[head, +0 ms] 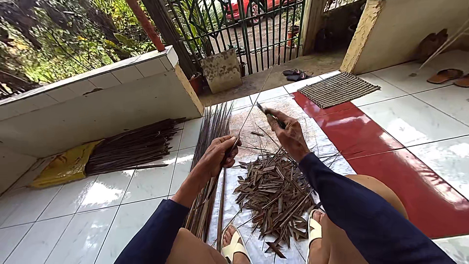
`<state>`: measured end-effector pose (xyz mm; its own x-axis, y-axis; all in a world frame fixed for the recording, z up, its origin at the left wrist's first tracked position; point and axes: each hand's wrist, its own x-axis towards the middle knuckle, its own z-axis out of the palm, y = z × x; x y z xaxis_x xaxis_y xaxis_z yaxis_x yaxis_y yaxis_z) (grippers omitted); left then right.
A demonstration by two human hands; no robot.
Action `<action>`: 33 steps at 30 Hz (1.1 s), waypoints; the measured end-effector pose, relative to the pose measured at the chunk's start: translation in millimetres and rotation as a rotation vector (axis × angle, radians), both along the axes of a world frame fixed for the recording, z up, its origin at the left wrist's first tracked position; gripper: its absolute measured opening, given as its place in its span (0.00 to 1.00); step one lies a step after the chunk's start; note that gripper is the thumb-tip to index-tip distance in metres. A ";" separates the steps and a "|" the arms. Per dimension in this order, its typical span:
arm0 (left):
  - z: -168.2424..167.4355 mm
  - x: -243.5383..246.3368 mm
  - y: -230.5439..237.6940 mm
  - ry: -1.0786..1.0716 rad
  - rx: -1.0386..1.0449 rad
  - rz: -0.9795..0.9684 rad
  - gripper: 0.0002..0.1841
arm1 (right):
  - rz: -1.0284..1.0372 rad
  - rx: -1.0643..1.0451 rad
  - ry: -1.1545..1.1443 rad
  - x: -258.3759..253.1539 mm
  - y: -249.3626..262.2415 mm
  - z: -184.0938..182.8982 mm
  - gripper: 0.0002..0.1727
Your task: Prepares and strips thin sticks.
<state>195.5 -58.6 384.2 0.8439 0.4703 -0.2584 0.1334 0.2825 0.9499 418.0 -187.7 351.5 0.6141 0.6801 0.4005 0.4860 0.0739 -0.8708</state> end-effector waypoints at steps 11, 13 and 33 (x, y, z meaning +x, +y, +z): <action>1.9 10.7 -7.6 0.069 0.198 0.045 0.16 | 0.130 -0.173 -0.193 -34.6 -4.6 -14.0 0.18; 2.0 10.7 -7.2 0.061 0.204 0.047 0.16 | 0.112 -0.163 -0.203 -35.4 -4.1 -14.4 0.18; -0.4 4.4 -4.0 0.062 0.235 0.001 0.13 | -0.163 -0.060 0.017 11.0 6.6 -10.5 0.19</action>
